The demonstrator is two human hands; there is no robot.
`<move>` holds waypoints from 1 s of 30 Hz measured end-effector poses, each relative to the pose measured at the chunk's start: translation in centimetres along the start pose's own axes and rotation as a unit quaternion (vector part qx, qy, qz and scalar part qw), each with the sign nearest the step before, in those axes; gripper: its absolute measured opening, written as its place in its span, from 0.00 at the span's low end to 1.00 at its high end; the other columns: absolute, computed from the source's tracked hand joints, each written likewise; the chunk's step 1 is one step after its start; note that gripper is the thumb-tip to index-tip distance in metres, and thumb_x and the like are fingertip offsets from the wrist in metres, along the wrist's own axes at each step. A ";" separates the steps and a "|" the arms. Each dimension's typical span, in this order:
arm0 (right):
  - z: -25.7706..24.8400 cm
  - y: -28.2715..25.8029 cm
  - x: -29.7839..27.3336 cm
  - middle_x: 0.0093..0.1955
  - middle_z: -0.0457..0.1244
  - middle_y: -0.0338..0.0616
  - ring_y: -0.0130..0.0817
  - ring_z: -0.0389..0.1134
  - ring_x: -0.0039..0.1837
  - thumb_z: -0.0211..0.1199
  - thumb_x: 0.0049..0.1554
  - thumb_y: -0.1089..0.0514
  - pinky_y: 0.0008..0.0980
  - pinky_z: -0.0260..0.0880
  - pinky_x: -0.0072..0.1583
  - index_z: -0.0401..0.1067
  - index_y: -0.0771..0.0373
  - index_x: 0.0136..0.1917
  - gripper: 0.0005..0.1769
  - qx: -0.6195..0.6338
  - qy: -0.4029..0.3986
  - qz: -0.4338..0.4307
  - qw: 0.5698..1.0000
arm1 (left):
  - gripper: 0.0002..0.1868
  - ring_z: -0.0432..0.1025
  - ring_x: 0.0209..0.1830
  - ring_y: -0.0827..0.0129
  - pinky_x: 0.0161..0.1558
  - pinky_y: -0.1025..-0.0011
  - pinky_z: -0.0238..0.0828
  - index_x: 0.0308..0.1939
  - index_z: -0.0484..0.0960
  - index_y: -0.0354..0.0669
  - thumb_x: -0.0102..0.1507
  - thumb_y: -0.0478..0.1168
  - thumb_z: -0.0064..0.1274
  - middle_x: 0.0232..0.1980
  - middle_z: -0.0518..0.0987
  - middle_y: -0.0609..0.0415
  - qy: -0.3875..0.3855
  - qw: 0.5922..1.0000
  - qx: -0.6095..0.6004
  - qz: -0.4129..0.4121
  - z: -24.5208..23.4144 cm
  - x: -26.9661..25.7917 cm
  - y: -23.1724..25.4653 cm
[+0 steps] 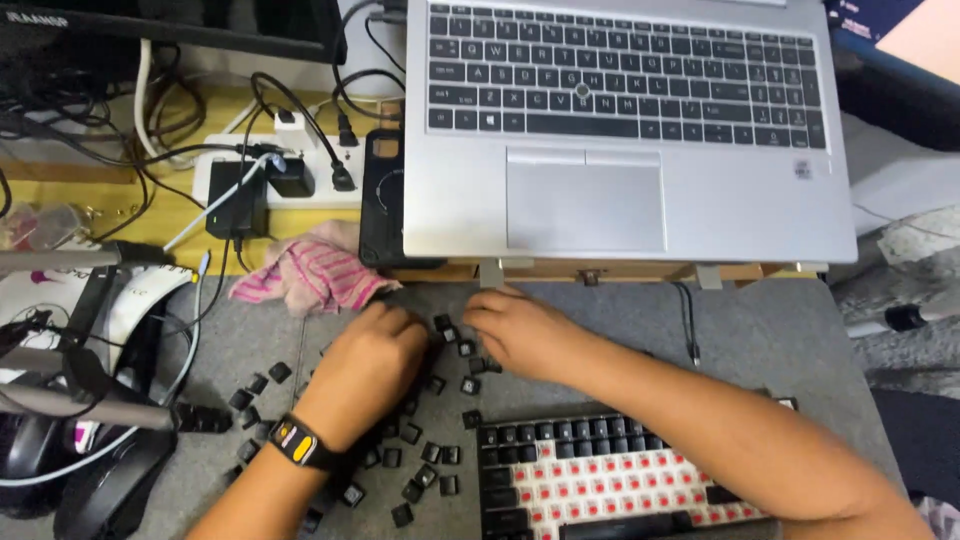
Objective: The person is assembling a mechanical keyboard by placing keycaps onto the keyboard base. They pick up keycaps from a pile on the desk and insert them into the corresponding slots on the keyboard.
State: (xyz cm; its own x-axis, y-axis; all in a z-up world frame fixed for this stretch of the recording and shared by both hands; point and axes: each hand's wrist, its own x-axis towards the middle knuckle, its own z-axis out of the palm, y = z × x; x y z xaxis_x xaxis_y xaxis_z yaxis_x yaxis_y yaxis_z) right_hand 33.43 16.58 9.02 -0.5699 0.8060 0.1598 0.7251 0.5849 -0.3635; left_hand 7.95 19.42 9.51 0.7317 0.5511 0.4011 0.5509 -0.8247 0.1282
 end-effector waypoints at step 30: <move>-1.6 0.1 0.6 0.55 0.71 0.52 0.51 0.73 0.57 0.65 0.57 0.61 0.46 0.75 0.60 0.78 0.61 0.57 0.13 0.057 -0.051 0.083 0.994 | 0.09 0.82 0.34 0.52 0.34 0.62 0.82 0.39 0.87 0.43 0.58 0.30 0.53 0.31 0.83 0.46 -0.108 0.988 -0.065 -0.089 1.7 1.6 -1.2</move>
State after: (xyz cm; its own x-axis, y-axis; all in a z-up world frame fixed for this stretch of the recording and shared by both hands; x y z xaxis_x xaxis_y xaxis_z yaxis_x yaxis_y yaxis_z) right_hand 33.78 17.28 10.52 -0.4870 0.8734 -0.0031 0.7669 0.4260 -0.4800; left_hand 9.14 21.52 8.45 0.7035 0.6923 0.1606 0.6329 -0.7131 0.3014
